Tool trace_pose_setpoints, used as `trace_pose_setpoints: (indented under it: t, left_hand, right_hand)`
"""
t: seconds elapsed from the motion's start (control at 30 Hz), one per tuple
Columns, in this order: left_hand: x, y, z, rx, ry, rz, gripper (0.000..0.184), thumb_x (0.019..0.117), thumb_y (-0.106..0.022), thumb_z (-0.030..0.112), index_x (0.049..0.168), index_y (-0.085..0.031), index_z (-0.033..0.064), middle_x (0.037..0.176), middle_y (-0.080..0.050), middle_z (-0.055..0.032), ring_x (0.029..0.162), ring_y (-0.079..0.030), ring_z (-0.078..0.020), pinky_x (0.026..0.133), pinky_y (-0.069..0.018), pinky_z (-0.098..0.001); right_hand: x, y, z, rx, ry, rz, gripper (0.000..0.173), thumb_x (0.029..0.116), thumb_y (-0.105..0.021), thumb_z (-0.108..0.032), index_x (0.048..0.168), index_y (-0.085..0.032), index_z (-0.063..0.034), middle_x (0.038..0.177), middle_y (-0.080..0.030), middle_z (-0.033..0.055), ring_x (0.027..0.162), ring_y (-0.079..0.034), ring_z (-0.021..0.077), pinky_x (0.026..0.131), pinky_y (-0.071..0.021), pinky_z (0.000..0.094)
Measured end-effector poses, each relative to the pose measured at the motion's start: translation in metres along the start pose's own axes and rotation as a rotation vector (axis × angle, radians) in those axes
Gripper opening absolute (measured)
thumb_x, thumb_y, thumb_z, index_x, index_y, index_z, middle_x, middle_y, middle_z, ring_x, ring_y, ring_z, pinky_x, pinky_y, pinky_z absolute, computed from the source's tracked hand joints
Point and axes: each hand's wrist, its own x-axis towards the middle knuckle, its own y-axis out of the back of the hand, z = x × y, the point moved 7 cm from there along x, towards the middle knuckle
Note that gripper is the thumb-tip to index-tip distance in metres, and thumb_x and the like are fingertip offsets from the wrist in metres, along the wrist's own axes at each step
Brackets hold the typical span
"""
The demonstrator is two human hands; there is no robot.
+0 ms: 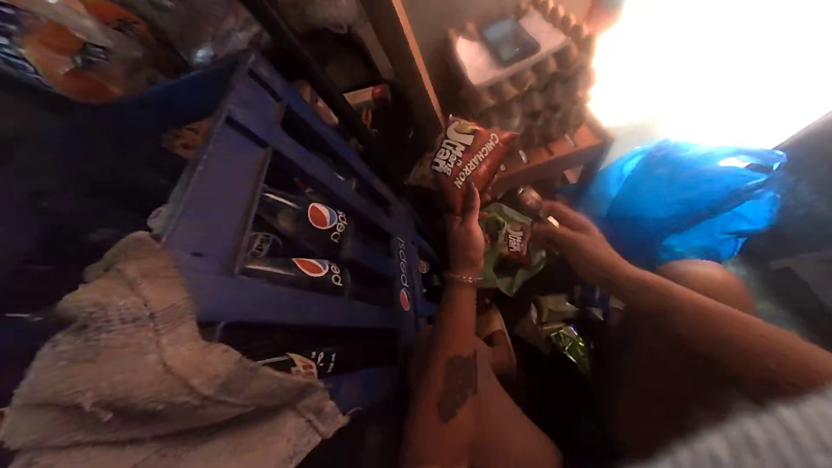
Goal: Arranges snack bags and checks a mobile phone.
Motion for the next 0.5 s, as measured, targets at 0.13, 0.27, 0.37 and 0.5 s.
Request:
trace_pose_setpoints:
  t: [0.13, 0.27, 0.37, 0.5]
  left_hand:
    - [-0.015, -0.019, -0.001, 0.06, -0.081, -0.127, 0.034, 0.1101, -0.045, 0.022, 0.129, -0.059, -0.0018, 0.115, -0.071, -0.0073, 0.105, -0.068, -0.0112, 0.093, -0.0559, -0.0312]
    - [-0.022, -0.039, -0.011, 0.226, -0.085, -0.176, 0.035, 0.109, -0.049, 0.028, 0.119, -0.066, -0.0005, 0.105, -0.072, -0.0039, 0.098, -0.068, -0.0059, 0.091, -0.0557, -0.0287]
    - [-0.021, -0.045, -0.015, 0.25, -0.107, -0.248, 0.033, 0.1086, -0.049, 0.026, 0.117, -0.066, -0.0012, 0.106, -0.073, -0.0035, 0.1, -0.067, -0.0041, 0.094, -0.0553, -0.0279]
    - [-0.028, -0.052, -0.015, 0.258, -0.136, -0.307, 0.027, 0.1076, -0.051, 0.019, 0.117, -0.064, -0.0028, 0.102, -0.071, -0.0005, 0.096, -0.067, 0.0002, 0.09, -0.0563, -0.0231]
  right_hand:
    - [0.024, 0.053, -0.002, 0.193, 0.022, 0.239, 0.013, 0.1067, -0.052, -0.025, 0.109, -0.056, -0.0131, 0.076, -0.059, -0.0059, 0.063, -0.058, 0.0045, 0.06, -0.0534, 0.022]
    - [0.028, 0.069, 0.0, 0.399, 0.029, 0.287, 0.027, 0.1107, -0.043, -0.033, 0.119, -0.054, -0.0102, 0.09, -0.067, -0.0014, 0.068, -0.063, 0.0069, 0.064, -0.056, 0.0235]
    - [0.026, 0.068, -0.01, 0.423, 0.062, 0.29, 0.018, 0.1085, -0.049, -0.026, 0.117, -0.052, -0.0111, 0.092, -0.067, -0.0005, 0.068, -0.063, 0.0068, 0.064, -0.0568, 0.0235]
    - [0.026, 0.067, -0.014, 0.443, 0.038, 0.31, 0.017, 0.1037, -0.058, -0.015, 0.118, -0.052, -0.0084, 0.086, -0.063, 0.0024, 0.068, -0.063, 0.0103, 0.066, -0.0581, 0.0278]
